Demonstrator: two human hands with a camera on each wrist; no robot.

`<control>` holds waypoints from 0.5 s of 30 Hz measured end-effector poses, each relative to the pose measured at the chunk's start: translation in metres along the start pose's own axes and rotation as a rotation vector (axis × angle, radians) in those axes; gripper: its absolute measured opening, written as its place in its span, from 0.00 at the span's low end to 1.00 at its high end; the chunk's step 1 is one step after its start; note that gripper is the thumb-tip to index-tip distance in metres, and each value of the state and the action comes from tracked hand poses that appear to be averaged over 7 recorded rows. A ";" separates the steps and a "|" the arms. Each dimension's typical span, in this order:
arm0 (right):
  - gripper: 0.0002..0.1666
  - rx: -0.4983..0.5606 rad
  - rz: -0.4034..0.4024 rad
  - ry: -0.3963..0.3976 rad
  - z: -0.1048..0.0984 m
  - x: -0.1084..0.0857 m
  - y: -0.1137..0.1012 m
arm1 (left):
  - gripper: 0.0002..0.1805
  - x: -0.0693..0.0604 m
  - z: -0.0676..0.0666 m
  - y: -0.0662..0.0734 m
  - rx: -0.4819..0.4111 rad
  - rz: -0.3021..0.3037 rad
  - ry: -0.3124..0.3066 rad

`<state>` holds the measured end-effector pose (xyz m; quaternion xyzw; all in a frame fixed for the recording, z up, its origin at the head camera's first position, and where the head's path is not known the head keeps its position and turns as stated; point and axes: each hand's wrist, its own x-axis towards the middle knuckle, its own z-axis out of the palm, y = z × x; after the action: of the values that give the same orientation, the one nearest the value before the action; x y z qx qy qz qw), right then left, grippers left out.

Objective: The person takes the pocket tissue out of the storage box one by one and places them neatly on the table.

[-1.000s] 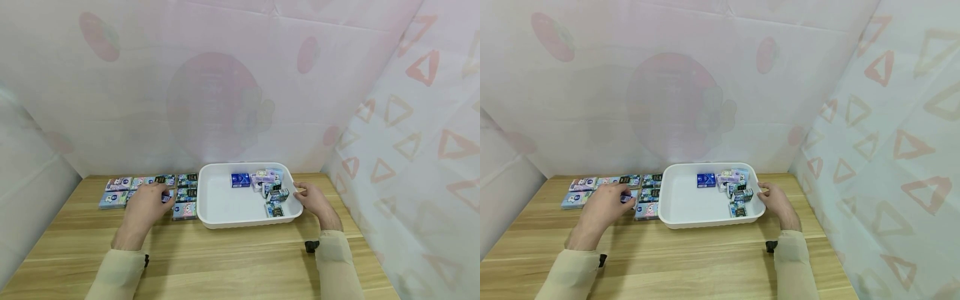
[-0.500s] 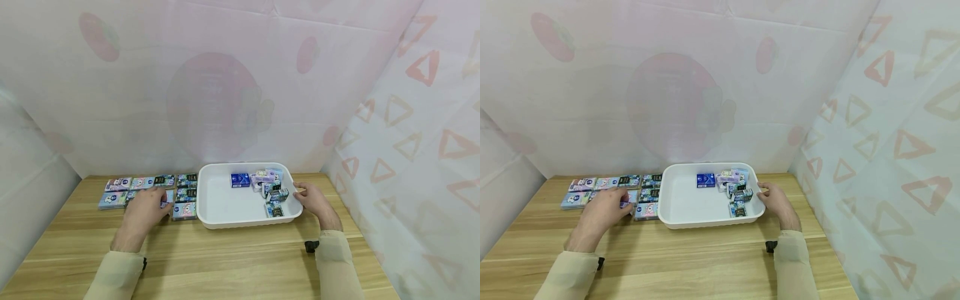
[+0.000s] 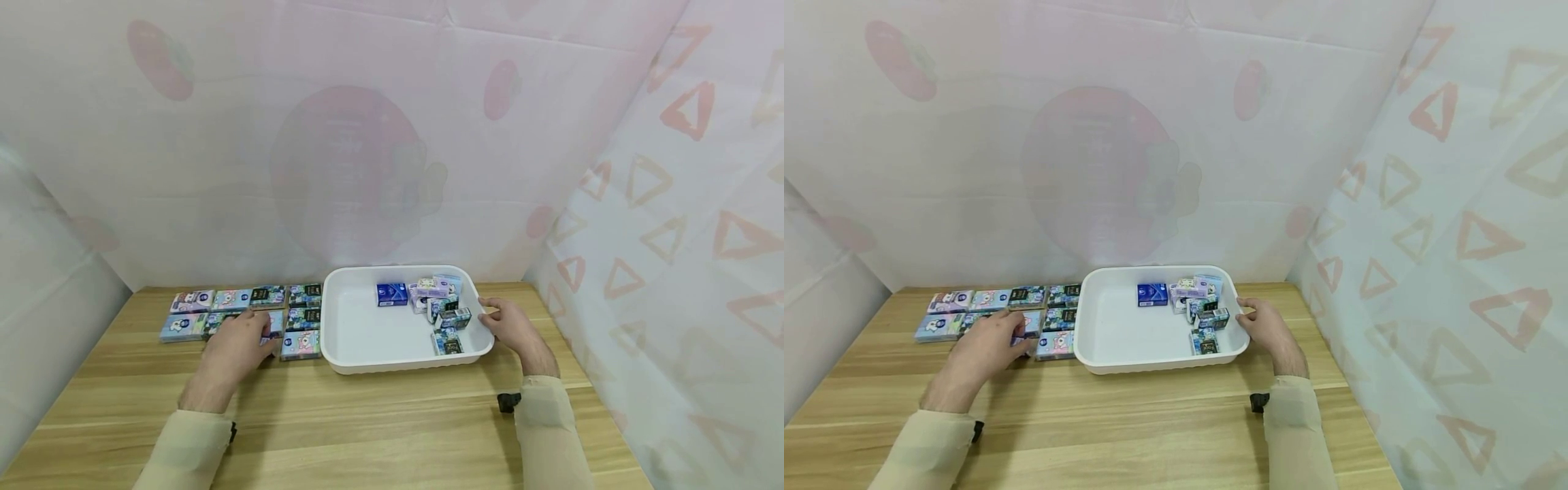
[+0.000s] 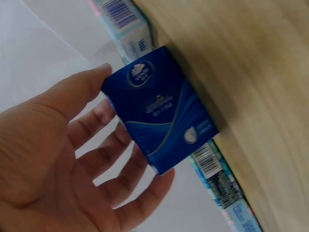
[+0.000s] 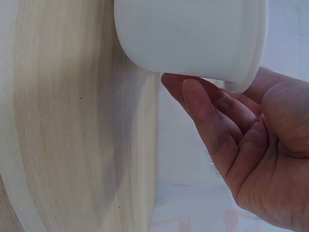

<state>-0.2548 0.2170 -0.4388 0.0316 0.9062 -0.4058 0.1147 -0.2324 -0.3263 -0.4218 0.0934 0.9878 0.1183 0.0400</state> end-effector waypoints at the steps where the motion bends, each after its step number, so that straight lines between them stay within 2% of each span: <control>1: 0.33 0.000 0.001 -0.001 0.000 0.000 0.000 | 0.15 0.000 -0.001 0.000 0.004 -0.003 -0.016; 7: 0.33 0.001 -0.002 -0.003 0.000 0.000 -0.001 | 0.18 -0.002 -0.007 0.002 0.013 0.013 -0.069; 15: 0.33 0.006 0.003 -0.005 0.000 0.000 -0.001 | 0.21 -0.003 -0.010 0.002 0.007 -0.003 -0.153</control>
<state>-0.2546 0.2166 -0.4378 0.0323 0.9047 -0.4082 0.1176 -0.2297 -0.3270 -0.4115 0.1010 0.9824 0.1072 0.1151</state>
